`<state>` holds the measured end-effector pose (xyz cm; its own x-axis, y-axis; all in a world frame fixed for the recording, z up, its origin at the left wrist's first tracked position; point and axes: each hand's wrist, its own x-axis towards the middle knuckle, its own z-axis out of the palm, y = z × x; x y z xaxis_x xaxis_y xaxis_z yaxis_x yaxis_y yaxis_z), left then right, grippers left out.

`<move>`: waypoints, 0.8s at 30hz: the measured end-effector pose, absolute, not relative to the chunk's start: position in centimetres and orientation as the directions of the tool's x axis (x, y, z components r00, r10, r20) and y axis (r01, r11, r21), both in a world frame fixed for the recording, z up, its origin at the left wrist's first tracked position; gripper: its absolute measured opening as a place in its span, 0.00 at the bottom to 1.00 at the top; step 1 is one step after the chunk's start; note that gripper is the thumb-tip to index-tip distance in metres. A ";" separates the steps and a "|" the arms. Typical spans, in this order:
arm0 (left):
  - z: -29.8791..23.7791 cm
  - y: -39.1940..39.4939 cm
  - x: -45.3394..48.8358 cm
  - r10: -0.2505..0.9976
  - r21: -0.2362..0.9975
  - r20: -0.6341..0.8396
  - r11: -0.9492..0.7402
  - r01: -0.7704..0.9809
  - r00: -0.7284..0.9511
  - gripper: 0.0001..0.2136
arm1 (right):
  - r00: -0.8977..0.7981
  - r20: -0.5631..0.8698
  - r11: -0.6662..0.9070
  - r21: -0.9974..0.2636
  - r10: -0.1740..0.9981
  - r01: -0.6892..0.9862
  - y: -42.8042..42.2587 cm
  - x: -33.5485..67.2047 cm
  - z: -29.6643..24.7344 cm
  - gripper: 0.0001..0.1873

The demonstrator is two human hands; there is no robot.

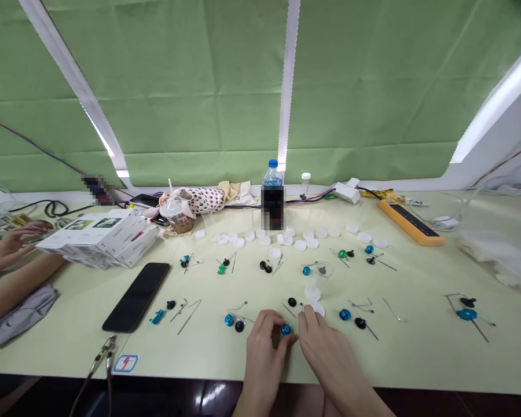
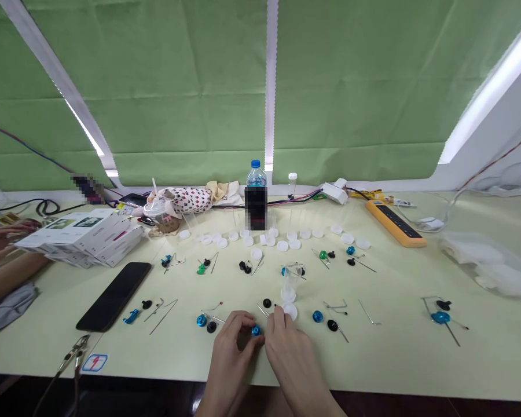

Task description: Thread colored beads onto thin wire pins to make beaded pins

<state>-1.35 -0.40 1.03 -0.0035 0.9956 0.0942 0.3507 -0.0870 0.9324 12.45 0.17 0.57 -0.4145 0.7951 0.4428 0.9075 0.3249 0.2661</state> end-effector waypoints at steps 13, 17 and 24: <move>1.1 -0.8 -1.5 0.994 0.884 0.111 -0.106 0.455 0.016 0.06 | -0.388 0.540 0.467 -0.010 0.747 0.884 -0.6 14.7 3.2 0.15; 1.0 -0.7 -1.6 0.993 0.876 0.113 -0.116 0.468 0.036 0.07 | -0.410 0.550 0.550 -0.111 0.728 0.828 -0.6 16.4 5.1 0.15; 1.0 -0.6 -1.6 0.993 0.889 0.117 -0.113 0.444 0.020 0.08 | -0.513 0.458 0.563 0.032 0.726 0.826 -0.2 16.5 6.4 0.18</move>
